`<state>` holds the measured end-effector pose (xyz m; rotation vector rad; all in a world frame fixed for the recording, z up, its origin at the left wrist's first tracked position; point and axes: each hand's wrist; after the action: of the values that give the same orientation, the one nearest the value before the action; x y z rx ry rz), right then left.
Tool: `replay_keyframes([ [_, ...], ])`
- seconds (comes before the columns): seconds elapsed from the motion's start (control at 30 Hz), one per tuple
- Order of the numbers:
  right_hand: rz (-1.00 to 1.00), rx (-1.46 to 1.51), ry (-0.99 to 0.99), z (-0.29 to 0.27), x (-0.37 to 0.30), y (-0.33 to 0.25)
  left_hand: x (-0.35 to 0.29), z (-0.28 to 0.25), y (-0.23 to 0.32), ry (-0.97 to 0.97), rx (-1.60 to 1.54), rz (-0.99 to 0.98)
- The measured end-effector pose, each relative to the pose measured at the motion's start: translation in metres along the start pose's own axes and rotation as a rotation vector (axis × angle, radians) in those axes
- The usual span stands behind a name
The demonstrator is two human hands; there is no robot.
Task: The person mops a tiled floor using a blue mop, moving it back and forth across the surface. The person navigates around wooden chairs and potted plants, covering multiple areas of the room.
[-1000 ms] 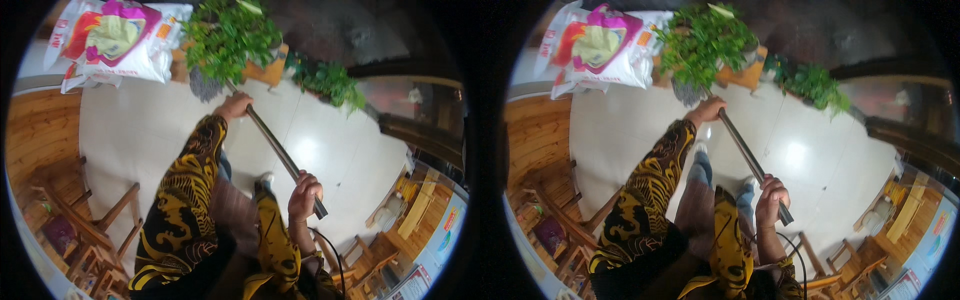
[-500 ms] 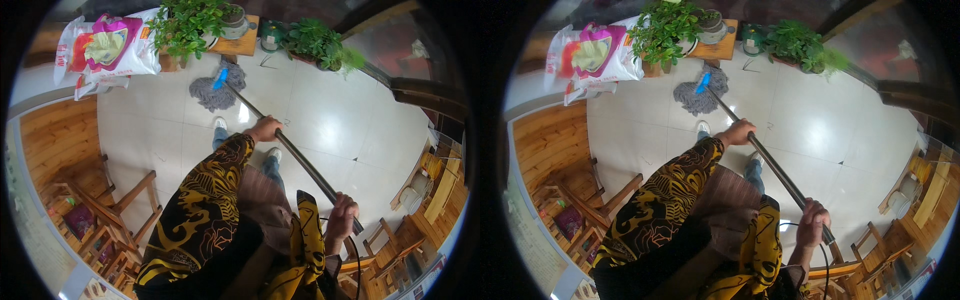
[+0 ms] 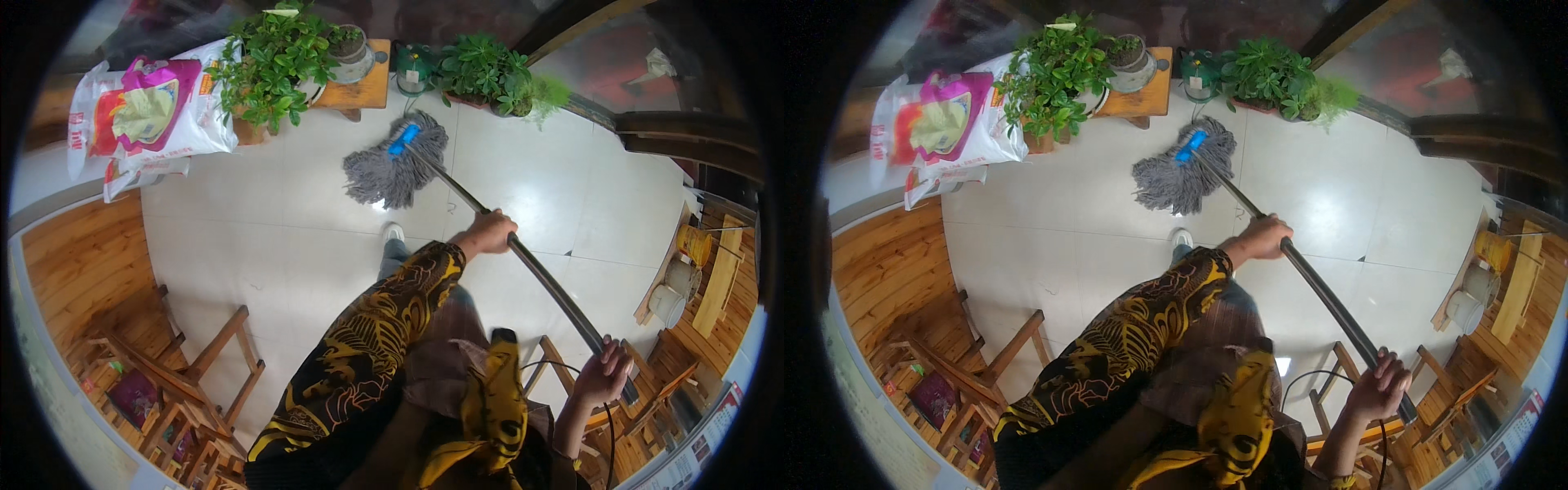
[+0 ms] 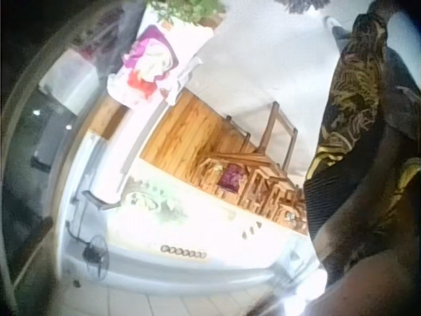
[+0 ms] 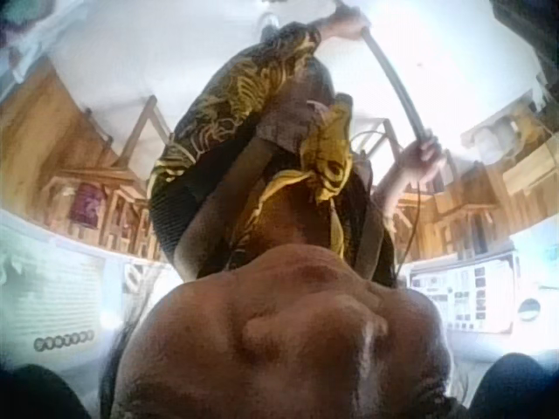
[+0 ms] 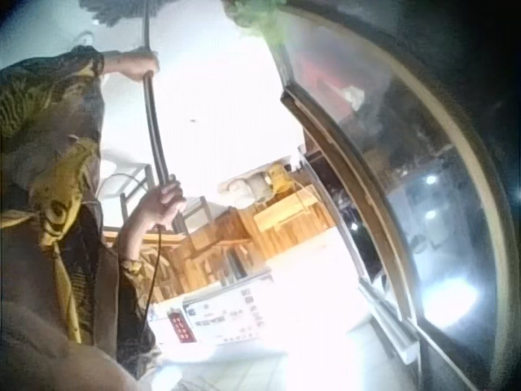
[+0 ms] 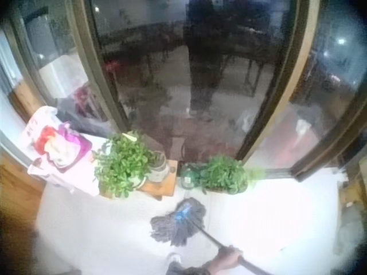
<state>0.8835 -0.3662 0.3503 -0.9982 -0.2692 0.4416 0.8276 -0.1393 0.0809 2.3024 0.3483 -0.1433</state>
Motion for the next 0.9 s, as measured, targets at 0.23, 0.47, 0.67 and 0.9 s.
replay_keyframes([
  [0.23, 0.045, 0.11, 0.06, -0.005, 0.046, 0.076, 0.017, -0.023, -0.073, 0.195, 0.081, -0.095],
  [0.47, 0.191, 0.15, -0.036, -0.059, 0.102, 0.061, 0.062, 0.003, -0.062, 0.124, 0.12, -0.217],
  [0.67, 0.269, 0.041, -0.098, -0.142, 0.163, -0.03, 0.131, 0.063, 0.043, 0.26, 0.021, -0.16],
  [0.9, 0.183, -0.022, -0.042, -0.237, 0.187, -0.148, 0.222, 0.139, 0.168, 0.19, -0.037, 0.005],
])
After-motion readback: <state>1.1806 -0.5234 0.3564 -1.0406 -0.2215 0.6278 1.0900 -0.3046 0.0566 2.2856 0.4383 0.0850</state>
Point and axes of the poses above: each hand's wrist, its own x-axis towards the middle knuckle, its own z-axis out of the palm, y = z × x, and after that the axes turned 13 degrees about x, right-handed
